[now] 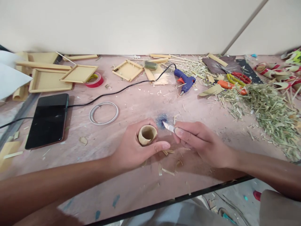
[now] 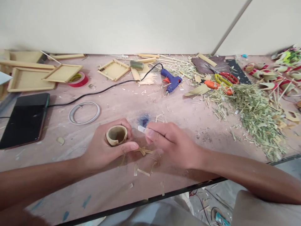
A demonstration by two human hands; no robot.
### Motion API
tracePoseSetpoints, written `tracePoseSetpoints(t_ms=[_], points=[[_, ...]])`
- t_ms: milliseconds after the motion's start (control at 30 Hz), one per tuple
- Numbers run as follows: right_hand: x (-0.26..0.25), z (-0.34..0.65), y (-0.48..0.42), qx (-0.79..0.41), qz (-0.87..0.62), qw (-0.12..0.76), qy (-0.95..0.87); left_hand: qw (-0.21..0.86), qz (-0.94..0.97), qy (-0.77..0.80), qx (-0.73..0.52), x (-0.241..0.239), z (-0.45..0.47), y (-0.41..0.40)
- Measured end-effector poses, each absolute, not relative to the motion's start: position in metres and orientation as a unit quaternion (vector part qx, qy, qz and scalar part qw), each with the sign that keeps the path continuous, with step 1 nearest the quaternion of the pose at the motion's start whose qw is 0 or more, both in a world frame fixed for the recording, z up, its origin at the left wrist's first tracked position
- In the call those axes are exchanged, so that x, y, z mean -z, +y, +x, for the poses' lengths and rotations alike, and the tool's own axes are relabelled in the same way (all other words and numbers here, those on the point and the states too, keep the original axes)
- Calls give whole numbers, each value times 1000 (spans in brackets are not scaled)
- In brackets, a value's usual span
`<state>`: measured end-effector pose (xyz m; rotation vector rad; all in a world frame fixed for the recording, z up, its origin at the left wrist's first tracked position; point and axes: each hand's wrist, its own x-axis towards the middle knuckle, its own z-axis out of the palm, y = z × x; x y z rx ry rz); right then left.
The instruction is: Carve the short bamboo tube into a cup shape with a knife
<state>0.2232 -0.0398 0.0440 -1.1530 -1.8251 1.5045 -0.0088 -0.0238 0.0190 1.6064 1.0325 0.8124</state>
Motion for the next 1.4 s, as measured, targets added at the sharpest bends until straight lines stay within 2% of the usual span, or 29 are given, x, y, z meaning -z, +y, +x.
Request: tracePoseSetpoints(t_ms=[100,333,900,1333,1400], points=[[-44,223,-39,-553,-392,188,-711,523,667,409,-337,-19,-9,-24],[-37,223,-42,-507,-355,160,-769,525,696,370,-320,-14,-9,-24],[-38,221,-39,-563,-379,152,-718,493,707,396,-315,-10,-8,-24],[-39,220,-45,-495,-408,127,-757,513,658,460,-304,-7,-6,-28],[-37,218,-47,-499,-408,149,-750,525,644,463,-309,-7,-5,-29]])
